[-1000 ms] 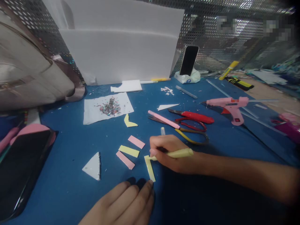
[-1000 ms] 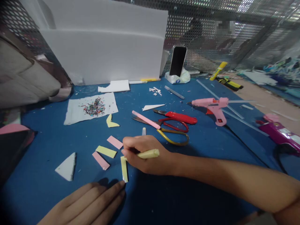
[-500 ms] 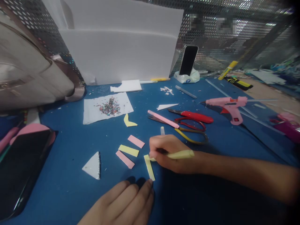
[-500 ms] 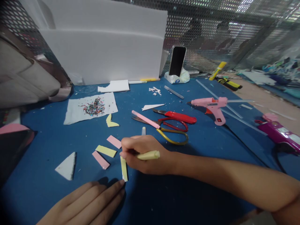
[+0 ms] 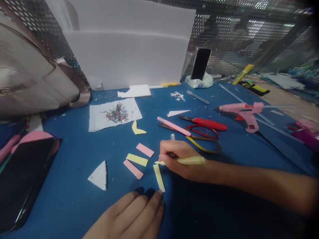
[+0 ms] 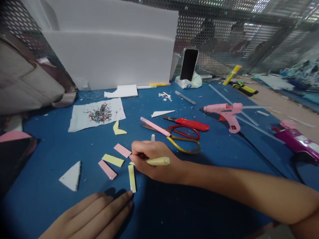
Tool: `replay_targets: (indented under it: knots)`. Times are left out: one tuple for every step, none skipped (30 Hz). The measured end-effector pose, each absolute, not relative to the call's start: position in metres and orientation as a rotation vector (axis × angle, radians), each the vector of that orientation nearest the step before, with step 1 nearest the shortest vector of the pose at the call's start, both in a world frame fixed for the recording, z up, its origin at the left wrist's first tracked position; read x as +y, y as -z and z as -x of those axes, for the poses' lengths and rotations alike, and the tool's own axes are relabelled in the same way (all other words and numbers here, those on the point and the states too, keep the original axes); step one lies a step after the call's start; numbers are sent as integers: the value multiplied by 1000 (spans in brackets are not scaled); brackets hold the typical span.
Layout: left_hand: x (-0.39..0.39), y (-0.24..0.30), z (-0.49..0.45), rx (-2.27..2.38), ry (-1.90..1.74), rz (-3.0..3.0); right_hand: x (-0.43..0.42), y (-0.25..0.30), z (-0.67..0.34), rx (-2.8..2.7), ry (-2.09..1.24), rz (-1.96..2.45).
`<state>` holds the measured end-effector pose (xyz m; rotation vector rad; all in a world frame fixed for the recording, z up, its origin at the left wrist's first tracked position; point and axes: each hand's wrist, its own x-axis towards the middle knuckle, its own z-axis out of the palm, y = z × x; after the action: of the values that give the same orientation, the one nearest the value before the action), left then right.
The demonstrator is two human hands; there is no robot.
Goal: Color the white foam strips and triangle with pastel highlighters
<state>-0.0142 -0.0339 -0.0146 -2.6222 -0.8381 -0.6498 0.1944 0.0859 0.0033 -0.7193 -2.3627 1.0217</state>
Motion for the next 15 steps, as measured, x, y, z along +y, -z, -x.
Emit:
replay_targets:
  knots:
    - [-35, 14, 14, -843, 652, 2624, 86, -3, -194, -2377, -1036, 688]
    - [-35, 14, 13, -858, 651, 2632, 86, -3, -195, -2396, -1037, 665]
    - [-35, 13, 13, -858, 657, 2629, 86, -3, -195, -2410, -1027, 662]
    - [-35, 13, 12, -865, 650, 2635, 86, -3, -195, -2415, -1013, 686]
    - [-35, 12, 12, -882, 639, 2632, 86, -3, -195, -2404, -1001, 723]
    - [-35, 12, 11, -888, 633, 2630, 86, -3, -195, -2384, -999, 756]
    - [-35, 11, 11, -884, 631, 2629, 86, -3, -195, -2364, -1006, 767]
    - [-34, 11, 11, -882, 634, 2629, 86, -3, -195, -2358, -1024, 750]
    - [-34, 12, 11, -880, 643, 2627, 86, -3, -195, -2366, -1042, 719]
    - [-33, 12, 12, -881, 653, 2630, 86, -3, -195, -2383, -1051, 689]
    - [-32, 12, 12, -882, 655, 2635, 86, -3, -195, -2400, -1043, 676]
    - [-31, 13, 12, -889, 649, 2631, 85, -3, -195, -2409, -1025, 689]
    - [-31, 14, 12, -884, 645, 2630, 85, -2, -195, -2406, -1005, 720]
    - [-30, 14, 13, -866, 656, 2619, 85, -2, -195, -2391, -992, 753]
    - [-29, 15, 13, -839, 680, 2601, 85, -2, -195, -2375, -991, 768]
